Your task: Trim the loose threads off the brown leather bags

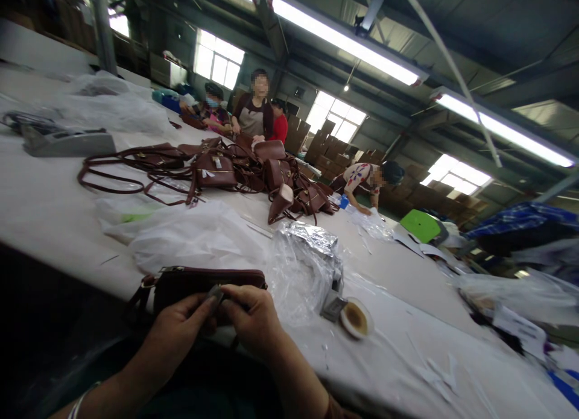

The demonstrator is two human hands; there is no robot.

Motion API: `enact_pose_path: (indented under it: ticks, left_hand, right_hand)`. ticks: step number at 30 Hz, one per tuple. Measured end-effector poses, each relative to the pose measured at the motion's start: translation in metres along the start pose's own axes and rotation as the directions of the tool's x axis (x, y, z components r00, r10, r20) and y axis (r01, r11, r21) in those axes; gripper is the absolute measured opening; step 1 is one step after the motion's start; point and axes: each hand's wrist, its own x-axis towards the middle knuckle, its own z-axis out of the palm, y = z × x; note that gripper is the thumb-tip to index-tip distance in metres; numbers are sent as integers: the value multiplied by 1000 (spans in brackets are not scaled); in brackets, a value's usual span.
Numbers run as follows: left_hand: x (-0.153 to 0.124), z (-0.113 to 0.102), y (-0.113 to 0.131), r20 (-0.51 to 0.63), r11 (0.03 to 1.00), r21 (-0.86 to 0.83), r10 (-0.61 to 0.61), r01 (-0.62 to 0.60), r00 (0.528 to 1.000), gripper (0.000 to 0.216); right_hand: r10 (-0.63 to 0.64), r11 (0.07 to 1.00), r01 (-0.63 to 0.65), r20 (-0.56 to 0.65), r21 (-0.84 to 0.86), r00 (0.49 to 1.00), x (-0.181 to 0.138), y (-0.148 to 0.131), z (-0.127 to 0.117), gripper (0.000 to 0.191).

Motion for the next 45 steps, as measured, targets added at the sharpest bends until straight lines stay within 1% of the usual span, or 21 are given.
enact_pose_path:
  ticks: [2,6,10,14,19,24,27,30,33,36,41,45]
  left_hand:
    - [0,0,0,14,1000,-23,-17,18,1000,42]
    - [0,-1,-1,17,999,-37,-20,21,1000,40]
    - [0,0,-1,18,998,-54,-14,15,1000,39]
    - [3,0,-5,29,998,-59,12,-10,1000,41]
    - [2,-1,-6,37,998,-57,39,-37,999,39]
    - [1,-2,-6,39,994,-54,98,-96,994,38]
    - [3,-3,-8,53,993,-73,97,-93,994,38]
    - [4,-4,-9,67,990,-92,111,-104,992,36]
    - [2,-5,-7,61,989,-76,132,-128,989,35]
    - [-1,-5,-6,39,985,-12,174,-173,984,33]
    - [0,-6,-12,26,947,105,302,-303,953,30]
    - [1,-7,-15,-2,920,177,356,-350,935,27]
  right_hand:
    - [26,998,-25,-17,62,1000,0,3,5,28]
    - [44,996,-38,-67,85,997,4,3,10,40]
    - [23,998,-18,-78,63,997,9,-4,10,39]
    - [27,999,-31,-114,-34,993,10,-5,16,38]
    - [4,978,-50,-223,-203,975,9,1,27,37]
    - [-30,923,-82,-284,-375,958,12,-2,33,44]
    - [-21,906,-111,-306,-408,952,14,-3,36,48]
    - [-4,904,-129,-310,-407,951,14,-1,37,49]
    - [18,905,-141,-295,-401,955,14,0,36,50]
    - [32,903,-142,-266,-406,963,15,-2,33,51]
    - [80,885,-171,-220,-433,972,18,-11,28,52]
    - [105,858,-203,-226,-473,969,19,-14,31,53]
